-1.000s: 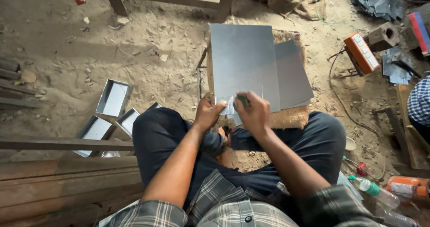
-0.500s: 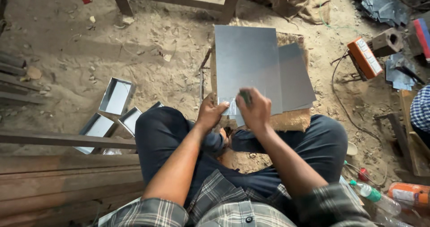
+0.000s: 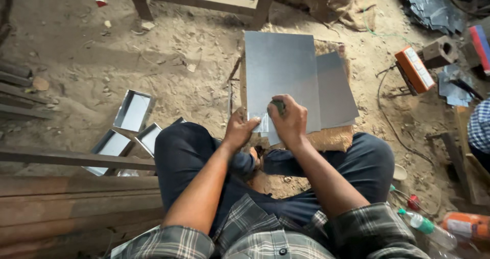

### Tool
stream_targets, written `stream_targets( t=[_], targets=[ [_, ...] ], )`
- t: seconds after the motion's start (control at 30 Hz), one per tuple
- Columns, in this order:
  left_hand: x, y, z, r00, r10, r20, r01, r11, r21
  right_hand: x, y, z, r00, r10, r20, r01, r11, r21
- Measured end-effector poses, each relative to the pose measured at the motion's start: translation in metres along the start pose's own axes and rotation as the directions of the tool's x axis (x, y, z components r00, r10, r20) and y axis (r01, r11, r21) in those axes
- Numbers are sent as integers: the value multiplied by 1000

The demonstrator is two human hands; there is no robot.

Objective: The person sits cross-legged on the ground and uses a green sanding disc to manually sand the surface of a rectangular metal sheet. They repeatedly rub the disc across the sheet, occasionally lifting and repositioning it to work on different areas.

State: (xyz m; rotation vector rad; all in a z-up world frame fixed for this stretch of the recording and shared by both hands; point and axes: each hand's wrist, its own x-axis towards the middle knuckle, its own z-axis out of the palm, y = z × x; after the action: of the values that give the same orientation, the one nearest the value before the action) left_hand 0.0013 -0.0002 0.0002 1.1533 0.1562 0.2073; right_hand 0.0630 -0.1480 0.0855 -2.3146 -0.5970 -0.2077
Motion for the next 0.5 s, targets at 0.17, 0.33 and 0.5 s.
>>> stream_targets(
  t=[0.17, 0.33, 0.5],
  targets=[
    [1, 3, 2, 999, -36, 19, 37, 998, -58, -32, -4, -14, 997, -47, 57, 38, 990, 135],
    [0, -7, -2, 999, 13, 47, -10, 999, -51, -40, -5, -29, 971, 171, 168, -196, 969, 148],
    [-1, 6, 2, 996, -82, -20, 82, 997, -4, 25, -30, -50, 906, 256, 338, -304, 948, 99]
  ],
)
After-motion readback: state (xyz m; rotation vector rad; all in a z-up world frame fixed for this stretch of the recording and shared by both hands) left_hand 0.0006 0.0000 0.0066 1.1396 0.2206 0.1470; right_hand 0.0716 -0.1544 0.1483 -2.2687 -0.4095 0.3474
